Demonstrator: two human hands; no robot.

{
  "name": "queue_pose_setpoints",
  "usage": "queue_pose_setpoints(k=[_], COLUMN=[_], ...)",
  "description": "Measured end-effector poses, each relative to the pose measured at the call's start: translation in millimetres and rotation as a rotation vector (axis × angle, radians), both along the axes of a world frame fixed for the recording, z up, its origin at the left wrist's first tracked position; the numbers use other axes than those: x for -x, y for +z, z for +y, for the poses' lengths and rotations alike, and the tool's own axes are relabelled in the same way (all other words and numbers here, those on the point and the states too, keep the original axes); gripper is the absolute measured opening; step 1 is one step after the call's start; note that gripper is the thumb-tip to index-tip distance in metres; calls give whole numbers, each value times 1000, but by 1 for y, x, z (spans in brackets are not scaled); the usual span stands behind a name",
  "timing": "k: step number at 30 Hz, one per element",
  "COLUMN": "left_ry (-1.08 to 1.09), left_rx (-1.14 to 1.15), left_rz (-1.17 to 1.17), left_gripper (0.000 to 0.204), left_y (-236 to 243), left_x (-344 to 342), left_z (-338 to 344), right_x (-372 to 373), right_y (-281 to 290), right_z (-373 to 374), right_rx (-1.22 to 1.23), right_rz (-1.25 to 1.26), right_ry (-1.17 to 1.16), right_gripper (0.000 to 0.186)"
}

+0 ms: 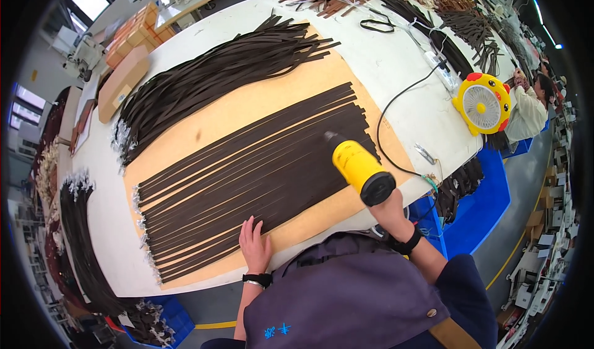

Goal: The recorder uses a heat gun to process leather straps and then organizes them on a board.

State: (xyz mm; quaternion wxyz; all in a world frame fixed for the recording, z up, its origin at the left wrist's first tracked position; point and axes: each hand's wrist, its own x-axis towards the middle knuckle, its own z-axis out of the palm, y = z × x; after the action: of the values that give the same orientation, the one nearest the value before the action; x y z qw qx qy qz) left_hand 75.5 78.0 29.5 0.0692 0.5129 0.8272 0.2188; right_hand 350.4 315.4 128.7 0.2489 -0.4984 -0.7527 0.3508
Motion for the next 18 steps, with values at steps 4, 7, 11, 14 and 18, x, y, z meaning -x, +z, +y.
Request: queue_pose_setpoints(k=[4,7,11,14,18], left_ry=[-16,-26,-54,-39,-50], left_rx=[88,109,77,83,72], left_rz=[39,39,29,47,72], left_gripper=[60,61,58,59,54], left_y=[-13,-20,-16,-35,-29], left_x=[8,11,12,17,11], left_z=[-16,-26,-22,-41,-36], right_x=[16,11,-3,15,19], right_y=[17,16,6,1,34], right_z=[-23,-15,2,-7,-21], right_rx=[79,23,23,157,226], right_rz=[-38,-20,101,15,19], right_ry=[173,135,-39,32,194], right_gripper=[20,22,18,25,33])
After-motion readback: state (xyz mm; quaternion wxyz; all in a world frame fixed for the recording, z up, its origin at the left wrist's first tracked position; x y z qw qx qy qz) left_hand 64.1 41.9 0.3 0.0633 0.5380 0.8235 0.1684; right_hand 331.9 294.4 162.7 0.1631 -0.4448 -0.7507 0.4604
